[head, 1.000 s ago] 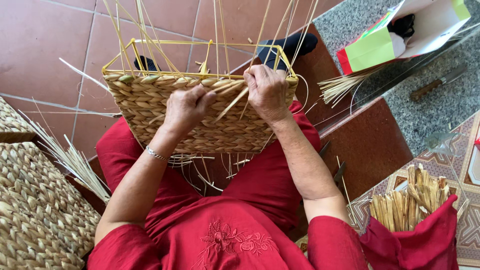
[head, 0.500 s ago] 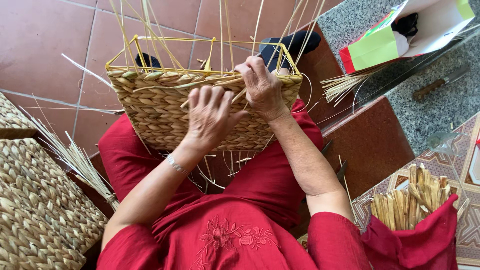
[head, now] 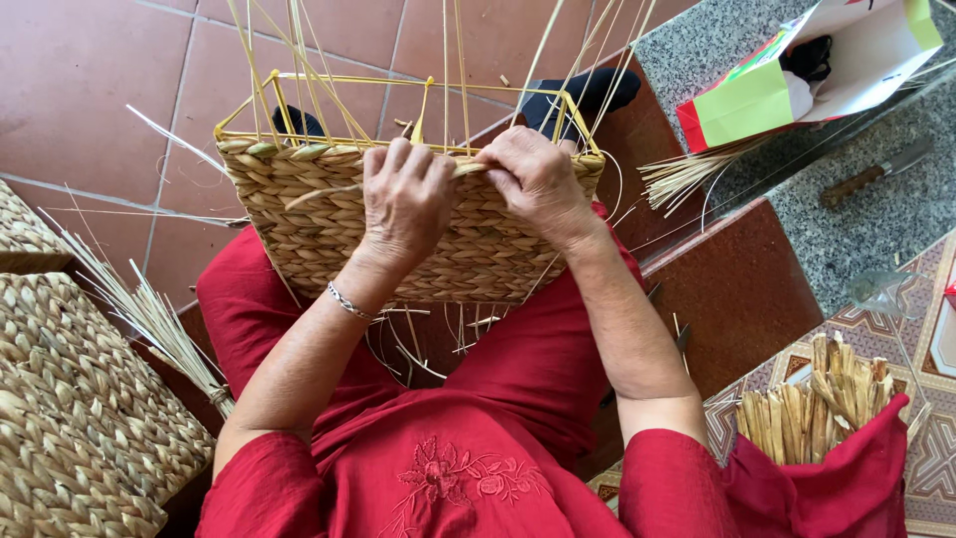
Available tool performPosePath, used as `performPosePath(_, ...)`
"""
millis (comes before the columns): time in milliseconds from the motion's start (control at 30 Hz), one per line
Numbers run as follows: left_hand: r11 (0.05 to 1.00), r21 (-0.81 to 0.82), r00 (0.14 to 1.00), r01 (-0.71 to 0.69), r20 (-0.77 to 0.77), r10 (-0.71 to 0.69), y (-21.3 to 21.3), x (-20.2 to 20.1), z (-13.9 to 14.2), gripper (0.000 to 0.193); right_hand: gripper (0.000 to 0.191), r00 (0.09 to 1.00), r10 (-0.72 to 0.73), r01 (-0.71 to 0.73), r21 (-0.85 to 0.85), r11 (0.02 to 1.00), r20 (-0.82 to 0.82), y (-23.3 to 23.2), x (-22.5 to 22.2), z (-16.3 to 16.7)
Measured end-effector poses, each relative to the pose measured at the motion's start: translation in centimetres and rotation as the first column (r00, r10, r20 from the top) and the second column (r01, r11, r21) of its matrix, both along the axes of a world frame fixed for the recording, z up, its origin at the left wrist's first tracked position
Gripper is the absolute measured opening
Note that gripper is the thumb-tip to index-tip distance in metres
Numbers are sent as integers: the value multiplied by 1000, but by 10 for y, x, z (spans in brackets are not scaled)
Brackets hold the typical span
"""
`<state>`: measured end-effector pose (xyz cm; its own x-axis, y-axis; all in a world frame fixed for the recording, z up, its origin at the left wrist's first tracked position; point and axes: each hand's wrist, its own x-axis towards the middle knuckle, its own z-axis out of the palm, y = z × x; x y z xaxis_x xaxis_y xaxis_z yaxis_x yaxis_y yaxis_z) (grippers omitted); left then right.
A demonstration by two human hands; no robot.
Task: The person sits on the floor weaving a water hyacinth basket, trimming excess strands with scissors and folding and wrapping cane strips around the rim to secure the woven edge. They work the strips around the frame by hand, tucking ends into the weave.
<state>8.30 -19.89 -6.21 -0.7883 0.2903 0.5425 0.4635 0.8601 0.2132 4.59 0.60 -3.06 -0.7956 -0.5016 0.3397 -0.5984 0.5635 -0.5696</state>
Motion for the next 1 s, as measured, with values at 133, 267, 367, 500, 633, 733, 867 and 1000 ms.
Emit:
performPosePath(133,805,593,982,25,137,-132,-7,-3,12,26,8,997,-53,50,-58,997,-48,-6,-2,-16)
performPosePath(267,594,800,935,-84,269,-231,-7,-9,5,22,5,995,-92,92,-2,996,-38,-2,0,-21)
performPosePath(367,770,628,921,-118,359,-152,3,-30,-5,32,5,994,-86,88,36,995,-60,-3,0,-14)
performPosePath(500,809,582,970,88,134,-202,10,-46,-14,12,11,995,-94,94,-7,996,-26,-6,-2,-2)
performPosePath(633,513,832,843,-208,419,-337,7,-21,-22,9,10,984,-118,143,-192,971,134,-11,-4,-3)
performPosePath(733,268,928,792,-259,363,-491,8,9,-28,11,12,980,-156,177,-181,967,124,-17,-4,-11)
performPosePath(867,647,758,882,85,245,-403,7,23,-25,10,13,988,-127,122,-60,991,-89,-20,-4,-18)
performPosePath(1000,949,235,967,210,95,-238,-21,-2,-10,39,11,988,-31,33,17,999,-149,-18,-4,-16)
